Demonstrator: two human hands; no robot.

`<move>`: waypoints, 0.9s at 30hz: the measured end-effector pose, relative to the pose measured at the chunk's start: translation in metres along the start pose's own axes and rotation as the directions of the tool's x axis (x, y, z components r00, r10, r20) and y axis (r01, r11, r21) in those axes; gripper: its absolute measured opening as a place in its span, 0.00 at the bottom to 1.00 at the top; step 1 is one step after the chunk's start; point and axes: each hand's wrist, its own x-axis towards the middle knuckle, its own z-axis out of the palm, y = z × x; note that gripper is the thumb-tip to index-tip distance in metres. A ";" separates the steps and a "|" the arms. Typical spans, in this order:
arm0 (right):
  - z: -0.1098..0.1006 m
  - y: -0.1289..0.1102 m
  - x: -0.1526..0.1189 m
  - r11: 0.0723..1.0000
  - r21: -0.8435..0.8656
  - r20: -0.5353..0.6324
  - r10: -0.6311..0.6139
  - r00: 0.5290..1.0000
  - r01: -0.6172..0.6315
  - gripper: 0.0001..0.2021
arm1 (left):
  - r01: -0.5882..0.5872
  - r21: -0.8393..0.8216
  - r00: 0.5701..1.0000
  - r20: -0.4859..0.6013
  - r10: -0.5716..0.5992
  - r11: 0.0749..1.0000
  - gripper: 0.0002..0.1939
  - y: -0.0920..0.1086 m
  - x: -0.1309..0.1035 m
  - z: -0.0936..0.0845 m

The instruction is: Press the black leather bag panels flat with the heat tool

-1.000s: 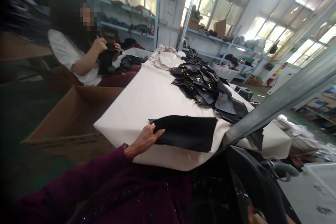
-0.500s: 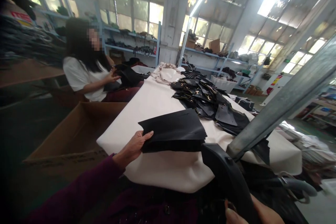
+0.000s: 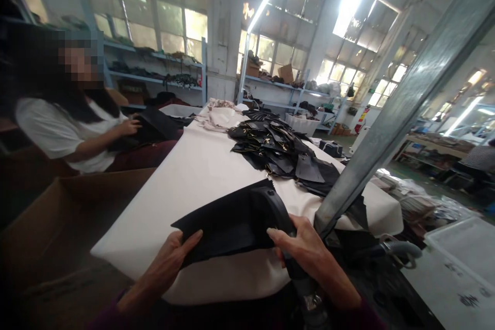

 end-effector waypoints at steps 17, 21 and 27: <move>-0.031 0.017 -0.059 0.988 -0.015 -0.099 0.154 0.983 -0.157 0.15 | -0.043 0.108 0.997 -0.062 0.050 0.993 0.26 0.003 0.002 0.013; -0.008 0.026 -0.061 0.985 -0.050 -0.035 0.163 0.986 -0.165 0.13 | -0.007 0.137 0.996 -0.090 0.019 0.991 0.26 0.000 0.003 0.013; -0.002 0.021 -0.021 0.982 -0.064 -0.060 0.173 0.983 -0.177 0.14 | 0.120 -0.144 0.989 -0.066 -0.130 0.982 0.22 0.009 0.011 0.010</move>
